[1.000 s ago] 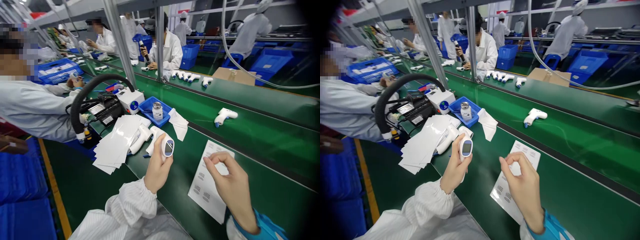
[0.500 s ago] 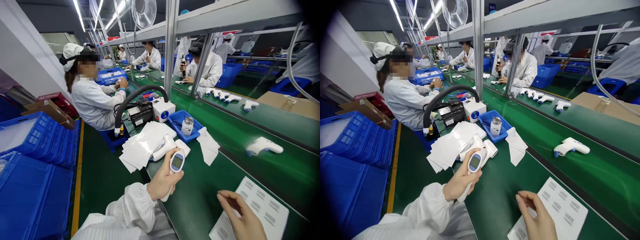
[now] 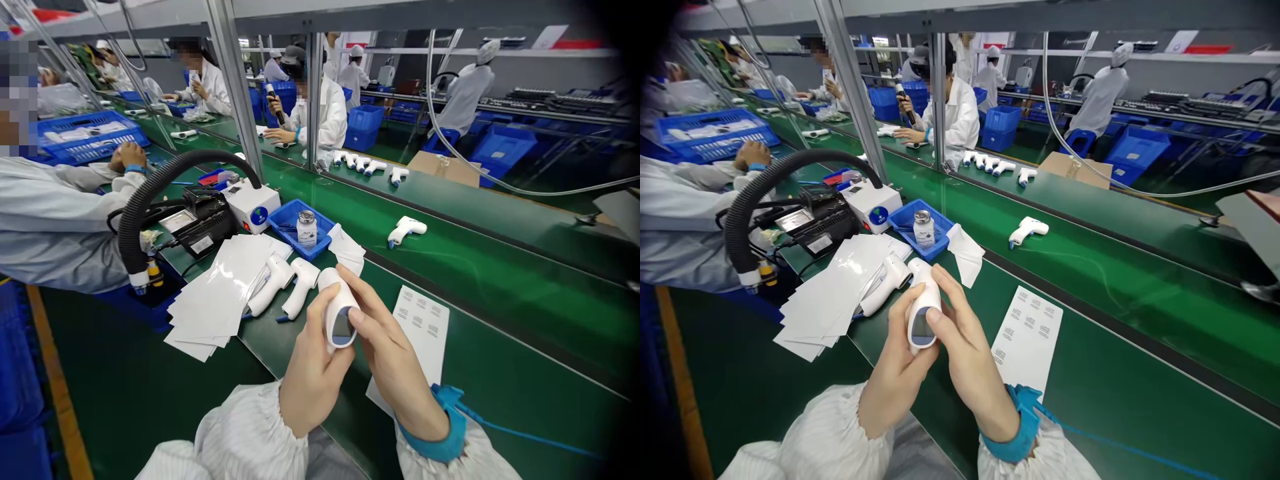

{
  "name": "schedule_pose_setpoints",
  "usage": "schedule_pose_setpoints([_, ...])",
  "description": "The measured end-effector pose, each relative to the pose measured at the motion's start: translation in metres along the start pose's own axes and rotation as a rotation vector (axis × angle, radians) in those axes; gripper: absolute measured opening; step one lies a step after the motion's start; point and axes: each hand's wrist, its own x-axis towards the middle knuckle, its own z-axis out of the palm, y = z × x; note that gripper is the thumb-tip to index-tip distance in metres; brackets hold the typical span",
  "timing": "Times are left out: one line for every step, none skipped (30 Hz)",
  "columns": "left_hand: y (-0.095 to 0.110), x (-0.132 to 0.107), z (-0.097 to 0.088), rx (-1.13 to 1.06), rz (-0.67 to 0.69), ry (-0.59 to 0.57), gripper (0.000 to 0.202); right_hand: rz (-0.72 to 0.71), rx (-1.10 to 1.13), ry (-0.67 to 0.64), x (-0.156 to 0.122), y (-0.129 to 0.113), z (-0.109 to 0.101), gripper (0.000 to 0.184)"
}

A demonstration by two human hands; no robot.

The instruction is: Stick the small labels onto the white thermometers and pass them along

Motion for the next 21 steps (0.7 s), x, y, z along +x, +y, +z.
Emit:
schedule_pose_setpoints([0.001,0.000,0.001,0.008,0.003,0.001,0.060,0.000,0.007,0.010,-0.001,0.000,0.000,0.046])
schedule_pose_setpoints([0.002,-0.001,0.002,0.017,0.006,0.003,0.060,0.000,0.011,0.017,-0.002,0.000,-0.001,0.046])
schedule_pose_setpoints([0.002,-0.001,0.004,0.026,0.010,0.006,0.060,0.000,0.016,0.023,-0.003,0.000,-0.001,0.046])
schedule_pose_setpoints([0.002,-0.001,0.005,0.036,0.015,0.008,0.061,0.002,0.021,0.027,-0.004,0.000,-0.002,0.046])
schedule_pose_setpoints([0.002,-0.002,0.006,0.045,0.021,0.009,0.061,0.003,0.026,0.032,-0.004,-0.001,-0.002,0.046])
schedule_pose_setpoints([0.002,-0.002,0.006,0.054,0.029,0.010,0.062,0.004,0.031,0.036,-0.004,-0.001,-0.002,0.046])
schedule_pose_setpoints([0.001,-0.002,0.007,0.062,0.038,0.012,0.062,0.005,0.038,0.039,-0.005,-0.002,-0.002,0.046])
schedule_pose_setpoints([0.001,-0.002,0.008,0.072,0.048,0.015,0.062,0.005,0.048,0.041,-0.005,-0.003,-0.002,0.046])
schedule_pose_setpoints([0.000,-0.003,0.009,0.083,0.058,0.019,0.062,0.004,0.061,0.042,-0.005,-0.003,-0.002,0.046])
schedule_pose_setpoints([0.000,-0.003,0.010,0.093,0.069,0.025,0.062,0.003,0.074,0.042,-0.005,-0.004,-0.002,0.047])
schedule_pose_setpoints([0.000,-0.003,0.010,0.103,0.077,0.033,0.061,0.002,0.088,0.043,-0.005,-0.004,-0.002,0.046])
schedule_pose_setpoints([0.000,-0.003,0.011,0.112,0.084,0.040,0.060,0.003,0.101,0.042,-0.005,-0.005,-0.002,0.046])
schedule_pose_setpoints([0.000,-0.002,0.012,0.122,0.090,0.046,0.059,0.004,0.112,0.042,-0.005,-0.005,-0.002,0.046])
schedule_pose_setpoints([0.000,-0.002,0.012,0.131,0.095,0.050,0.059,0.006,0.119,0.041,-0.004,-0.005,-0.002,0.045])
schedule_pose_setpoints([0.000,-0.002,0.013,0.138,0.098,0.052,0.058,0.007,0.121,0.040,-0.004,-0.006,-0.003,0.045])
schedule_pose_setpoints([0.000,-0.002,0.013,0.144,0.098,0.050,0.058,0.009,0.119,0.040,-0.004,-0.006,-0.003,0.045])
schedule_pose_setpoints([0.000,-0.002,0.013,0.148,0.096,0.046,0.058,0.010,0.113,0.040,-0.004,-0.006,-0.003,0.045])
schedule_pose_setpoints([0.001,-0.002,0.014,0.149,0.092,0.040,0.058,0.011,0.105,0.041,-0.003,-0.006,-0.004,0.045])
schedule_pose_setpoints([0.001,-0.002,0.014,0.148,0.086,0.035,0.058,0.012,0.099,0.042,-0.003,-0.007,-0.004,0.045])
schedule_pose_setpoints([0.001,-0.002,0.014,0.146,0.079,0.031,0.058,0.014,0.096,0.042,-0.003,-0.007,-0.005,0.046])
schedule_pose_setpoints([0.001,-0.002,0.014,0.145,0.073,0.028,0.058,0.016,0.098,0.041,-0.002,-0.008,-0.005,0.046])
